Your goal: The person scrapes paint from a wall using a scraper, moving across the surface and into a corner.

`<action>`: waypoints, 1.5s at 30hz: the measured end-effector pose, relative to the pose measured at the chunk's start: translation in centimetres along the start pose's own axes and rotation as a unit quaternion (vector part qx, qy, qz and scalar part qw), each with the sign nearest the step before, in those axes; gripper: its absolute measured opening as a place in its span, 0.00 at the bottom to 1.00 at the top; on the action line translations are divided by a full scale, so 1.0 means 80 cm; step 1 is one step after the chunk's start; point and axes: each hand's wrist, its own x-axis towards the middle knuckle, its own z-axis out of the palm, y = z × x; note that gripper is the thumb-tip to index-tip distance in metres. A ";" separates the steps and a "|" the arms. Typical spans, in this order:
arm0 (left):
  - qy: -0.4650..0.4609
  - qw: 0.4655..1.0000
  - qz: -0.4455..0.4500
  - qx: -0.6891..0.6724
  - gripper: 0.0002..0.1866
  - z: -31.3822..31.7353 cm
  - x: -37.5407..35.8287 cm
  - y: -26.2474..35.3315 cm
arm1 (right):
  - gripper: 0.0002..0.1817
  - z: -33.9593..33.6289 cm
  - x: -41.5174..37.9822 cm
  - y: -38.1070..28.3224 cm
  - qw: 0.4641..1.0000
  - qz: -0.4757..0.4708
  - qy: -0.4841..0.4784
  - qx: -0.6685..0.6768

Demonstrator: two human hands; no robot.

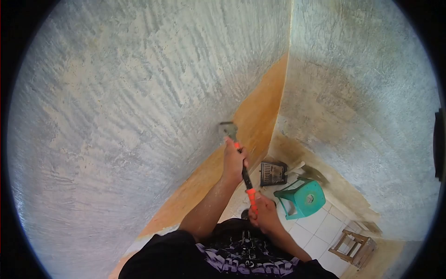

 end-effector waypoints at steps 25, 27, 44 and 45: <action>-0.047 0.990 -0.118 -0.068 0.22 -0.009 -0.012 0.015 | 0.24 -0.032 0.051 0.079 0.873 0.082 -0.292 0.381; -0.057 0.984 -0.143 -0.085 0.23 -0.019 -0.001 0.001 | 0.24 -0.028 0.050 0.081 0.874 0.092 -0.276 0.388; -0.023 0.986 -0.159 -0.038 0.24 -0.022 0.017 0.000 | 0.24 -0.022 0.069 0.085 0.831 0.139 -0.316 0.437; -0.016 0.986 -0.163 -0.030 0.24 -0.020 0.017 0.001 | 0.24 -0.024 0.070 0.084 0.837 0.137 -0.312 0.428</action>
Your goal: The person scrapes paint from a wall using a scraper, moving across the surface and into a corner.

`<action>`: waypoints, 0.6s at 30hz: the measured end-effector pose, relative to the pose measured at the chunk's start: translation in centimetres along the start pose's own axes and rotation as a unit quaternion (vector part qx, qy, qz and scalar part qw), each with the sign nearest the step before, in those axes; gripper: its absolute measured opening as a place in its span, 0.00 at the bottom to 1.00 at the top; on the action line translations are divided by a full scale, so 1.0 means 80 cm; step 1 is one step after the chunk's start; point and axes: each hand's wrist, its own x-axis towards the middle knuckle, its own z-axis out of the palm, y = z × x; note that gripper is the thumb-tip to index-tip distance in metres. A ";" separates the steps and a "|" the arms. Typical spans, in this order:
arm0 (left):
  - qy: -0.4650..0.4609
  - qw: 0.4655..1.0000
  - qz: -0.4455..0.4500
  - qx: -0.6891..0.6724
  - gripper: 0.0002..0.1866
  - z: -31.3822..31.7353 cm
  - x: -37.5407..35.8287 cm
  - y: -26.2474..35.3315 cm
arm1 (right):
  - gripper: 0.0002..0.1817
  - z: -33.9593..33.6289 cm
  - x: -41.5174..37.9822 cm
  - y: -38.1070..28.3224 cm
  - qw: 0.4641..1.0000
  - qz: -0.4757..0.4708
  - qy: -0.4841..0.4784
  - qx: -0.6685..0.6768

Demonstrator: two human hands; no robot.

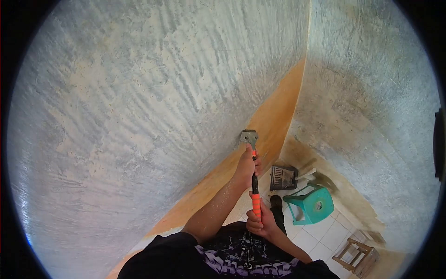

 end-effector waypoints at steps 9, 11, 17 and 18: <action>-0.063 0.996 0.060 0.027 0.23 0.023 -0.012 -0.002 | 0.25 0.034 -0.009 -0.003 0.882 -0.194 0.237 -0.359; -0.031 0.994 0.092 0.050 0.22 0.026 -0.022 -0.001 | 0.26 0.032 -0.008 0.005 0.767 -0.267 0.291 -0.506; -0.011 0.991 0.132 -0.007 0.22 0.003 -0.046 0.001 | 0.25 0.039 -0.021 0.024 0.697 -0.273 0.301 -0.591; -0.021 0.991 0.130 -0.019 0.22 -0.002 -0.049 0.001 | 0.25 0.030 -0.021 0.022 0.685 -0.275 0.292 -0.608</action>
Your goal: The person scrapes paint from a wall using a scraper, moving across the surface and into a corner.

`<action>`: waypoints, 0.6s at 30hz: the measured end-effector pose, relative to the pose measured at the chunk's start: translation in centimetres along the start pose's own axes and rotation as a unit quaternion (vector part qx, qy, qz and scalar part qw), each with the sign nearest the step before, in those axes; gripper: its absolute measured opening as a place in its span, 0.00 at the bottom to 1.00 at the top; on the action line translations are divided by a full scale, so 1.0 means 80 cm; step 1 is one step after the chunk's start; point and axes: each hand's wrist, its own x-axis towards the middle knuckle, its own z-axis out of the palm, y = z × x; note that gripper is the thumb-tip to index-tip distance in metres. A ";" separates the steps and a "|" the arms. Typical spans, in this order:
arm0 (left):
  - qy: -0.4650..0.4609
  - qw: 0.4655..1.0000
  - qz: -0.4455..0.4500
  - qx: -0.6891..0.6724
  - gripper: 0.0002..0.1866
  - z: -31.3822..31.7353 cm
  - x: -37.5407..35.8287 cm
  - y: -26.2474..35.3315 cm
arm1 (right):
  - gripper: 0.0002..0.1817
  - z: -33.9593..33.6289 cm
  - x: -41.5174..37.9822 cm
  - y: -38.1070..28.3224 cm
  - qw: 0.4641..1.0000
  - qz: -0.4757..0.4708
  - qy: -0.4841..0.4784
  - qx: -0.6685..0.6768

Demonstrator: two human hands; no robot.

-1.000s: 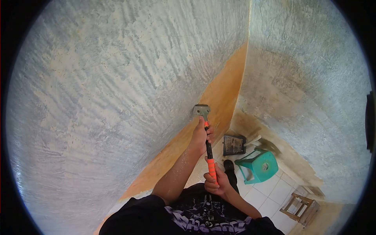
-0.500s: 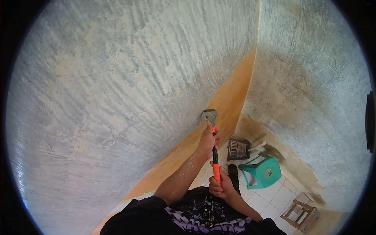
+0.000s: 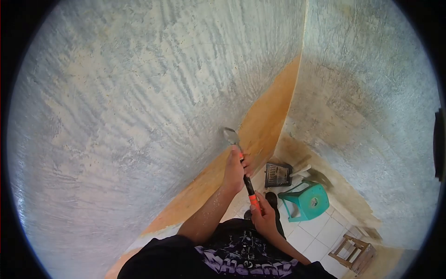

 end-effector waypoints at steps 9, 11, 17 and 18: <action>-0.019 0.999 -0.032 -0.029 0.25 0.004 0.022 -0.005 | 0.23 -0.008 0.017 0.007 1.000 -0.028 0.012 -0.006; -0.023 0.998 -0.041 -0.032 0.25 0.010 0.027 -0.005 | 0.23 -0.010 0.022 0.006 0.999 -0.019 0.020 0.020; -0.013 1.000 -0.016 -0.015 0.26 0.005 0.024 -0.013 | 0.23 -0.020 0.020 0.013 1.000 -0.021 -0.008 0.013; -0.009 1.000 -0.009 -0.006 0.26 0.007 0.027 -0.014 | 0.23 -0.022 0.024 0.012 1.000 -0.009 -0.005 0.024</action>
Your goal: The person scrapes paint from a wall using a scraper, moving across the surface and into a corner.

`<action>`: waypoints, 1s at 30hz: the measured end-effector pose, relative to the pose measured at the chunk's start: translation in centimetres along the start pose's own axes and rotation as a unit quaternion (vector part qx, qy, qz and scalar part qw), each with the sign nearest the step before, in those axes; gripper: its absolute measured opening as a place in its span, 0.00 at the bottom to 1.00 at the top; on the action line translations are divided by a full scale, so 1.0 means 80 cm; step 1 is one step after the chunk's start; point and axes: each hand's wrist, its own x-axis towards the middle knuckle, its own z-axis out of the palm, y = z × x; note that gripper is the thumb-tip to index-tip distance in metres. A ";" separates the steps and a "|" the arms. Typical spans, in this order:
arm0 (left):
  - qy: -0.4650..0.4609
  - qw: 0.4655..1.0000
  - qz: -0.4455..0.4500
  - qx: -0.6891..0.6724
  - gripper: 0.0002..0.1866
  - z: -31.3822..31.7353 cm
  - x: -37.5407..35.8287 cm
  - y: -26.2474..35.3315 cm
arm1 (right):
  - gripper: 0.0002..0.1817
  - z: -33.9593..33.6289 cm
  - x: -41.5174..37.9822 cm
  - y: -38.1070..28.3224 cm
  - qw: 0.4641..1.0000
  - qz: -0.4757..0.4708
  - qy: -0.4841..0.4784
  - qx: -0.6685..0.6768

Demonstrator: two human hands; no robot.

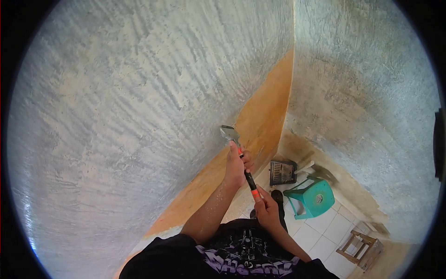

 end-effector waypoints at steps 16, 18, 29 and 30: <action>0.037 0.999 0.018 0.004 0.26 0.010 0.005 -0.011 | 0.23 -0.023 0.011 0.006 0.997 -0.034 -0.015 -0.075; 0.041 0.998 0.034 0.021 0.26 0.015 0.011 -0.008 | 0.23 -0.023 0.020 0.004 0.998 -0.035 -0.015 -0.057; 0.029 0.999 0.032 0.011 0.26 0.005 0.004 -0.013 | 0.21 -0.015 0.015 0.009 0.995 -0.041 0.015 -0.086; 0.021 0.999 0.027 0.006 0.27 0.004 0.005 -0.014 | 0.21 -0.015 0.014 0.006 0.994 -0.047 0.017 -0.096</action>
